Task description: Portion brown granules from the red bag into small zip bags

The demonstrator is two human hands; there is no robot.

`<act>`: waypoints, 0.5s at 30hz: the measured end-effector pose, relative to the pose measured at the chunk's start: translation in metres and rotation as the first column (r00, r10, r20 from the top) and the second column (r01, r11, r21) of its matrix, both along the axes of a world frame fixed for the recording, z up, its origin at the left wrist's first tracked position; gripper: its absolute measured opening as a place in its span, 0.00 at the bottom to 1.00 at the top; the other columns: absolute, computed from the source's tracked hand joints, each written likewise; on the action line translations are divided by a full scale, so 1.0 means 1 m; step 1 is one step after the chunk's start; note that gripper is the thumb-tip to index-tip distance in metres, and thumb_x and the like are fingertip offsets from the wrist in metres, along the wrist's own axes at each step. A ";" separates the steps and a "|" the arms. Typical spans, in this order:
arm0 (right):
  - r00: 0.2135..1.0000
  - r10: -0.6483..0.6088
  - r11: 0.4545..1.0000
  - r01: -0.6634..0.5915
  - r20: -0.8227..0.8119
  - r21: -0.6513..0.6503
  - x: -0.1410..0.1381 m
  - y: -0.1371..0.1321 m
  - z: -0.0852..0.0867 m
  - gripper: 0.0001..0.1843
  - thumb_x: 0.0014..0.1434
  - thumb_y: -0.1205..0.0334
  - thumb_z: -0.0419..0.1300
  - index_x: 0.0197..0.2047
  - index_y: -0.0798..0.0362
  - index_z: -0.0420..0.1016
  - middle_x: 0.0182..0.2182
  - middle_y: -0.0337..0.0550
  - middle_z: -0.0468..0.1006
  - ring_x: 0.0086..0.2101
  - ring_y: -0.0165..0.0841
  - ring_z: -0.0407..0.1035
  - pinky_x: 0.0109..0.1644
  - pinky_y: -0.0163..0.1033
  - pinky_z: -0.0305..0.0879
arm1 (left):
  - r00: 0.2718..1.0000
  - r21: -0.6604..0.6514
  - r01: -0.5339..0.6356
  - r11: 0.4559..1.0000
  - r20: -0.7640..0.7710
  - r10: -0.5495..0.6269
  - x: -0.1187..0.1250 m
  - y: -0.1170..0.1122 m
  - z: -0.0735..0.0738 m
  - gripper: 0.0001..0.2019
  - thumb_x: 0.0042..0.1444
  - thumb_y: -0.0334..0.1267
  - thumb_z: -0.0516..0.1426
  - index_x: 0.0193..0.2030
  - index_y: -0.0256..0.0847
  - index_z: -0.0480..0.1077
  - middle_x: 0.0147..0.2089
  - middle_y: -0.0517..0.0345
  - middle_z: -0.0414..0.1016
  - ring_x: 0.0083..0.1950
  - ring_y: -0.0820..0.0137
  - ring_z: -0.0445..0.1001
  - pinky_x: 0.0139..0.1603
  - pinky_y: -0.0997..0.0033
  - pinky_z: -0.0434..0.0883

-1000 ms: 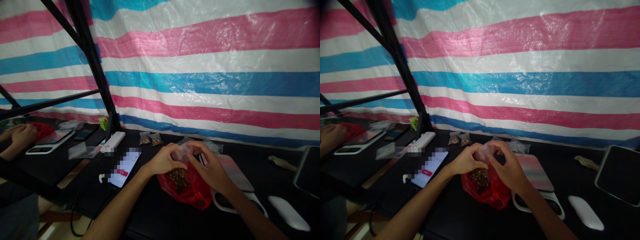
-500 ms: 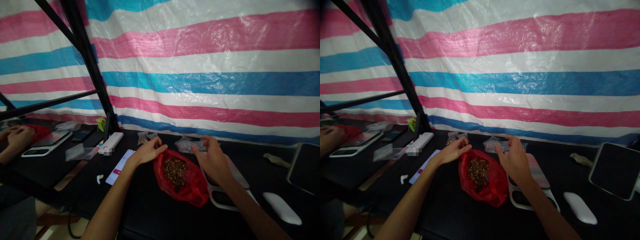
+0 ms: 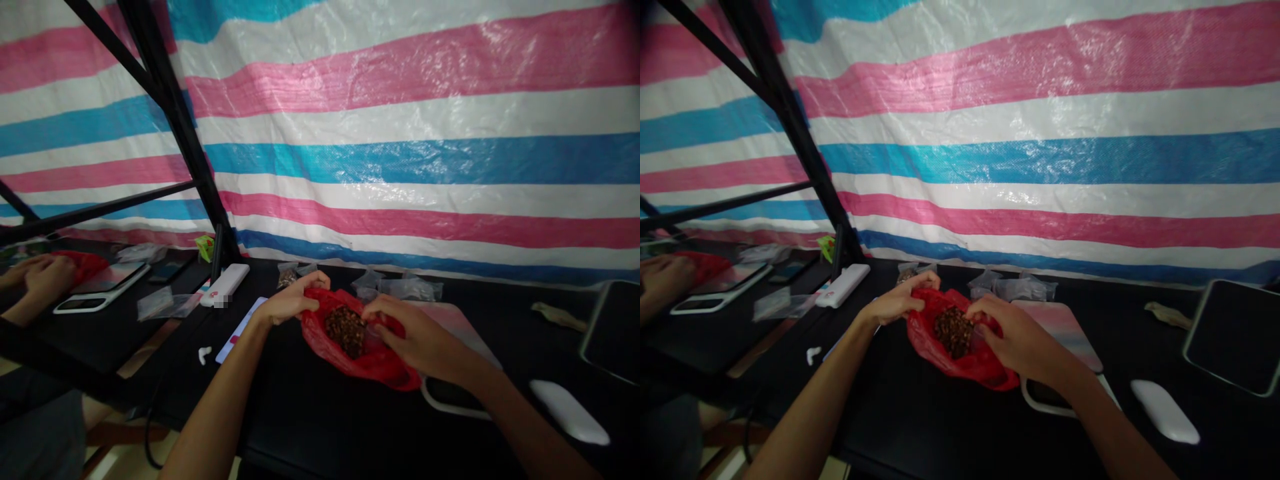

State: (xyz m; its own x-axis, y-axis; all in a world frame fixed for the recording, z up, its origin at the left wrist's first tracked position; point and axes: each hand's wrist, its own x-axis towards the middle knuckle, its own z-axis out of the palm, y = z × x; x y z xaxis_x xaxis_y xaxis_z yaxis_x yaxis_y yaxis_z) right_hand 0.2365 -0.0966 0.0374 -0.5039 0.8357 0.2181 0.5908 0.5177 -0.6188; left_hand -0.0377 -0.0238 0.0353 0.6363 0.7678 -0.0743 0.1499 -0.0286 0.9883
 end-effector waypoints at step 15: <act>0.966 -0.016 0.985 -0.028 0.258 0.168 0.003 0.002 -0.010 0.11 0.58 0.55 0.70 0.44 0.45 0.82 0.44 0.44 0.78 0.48 0.44 0.71 0.54 0.52 0.64 | 0.199 0.877 -0.284 0.388 -0.342 0.918 0.007 0.019 -0.035 0.22 0.68 0.51 0.50 0.52 0.36 0.73 0.51 0.36 0.74 0.57 0.48 0.70 0.55 0.52 0.70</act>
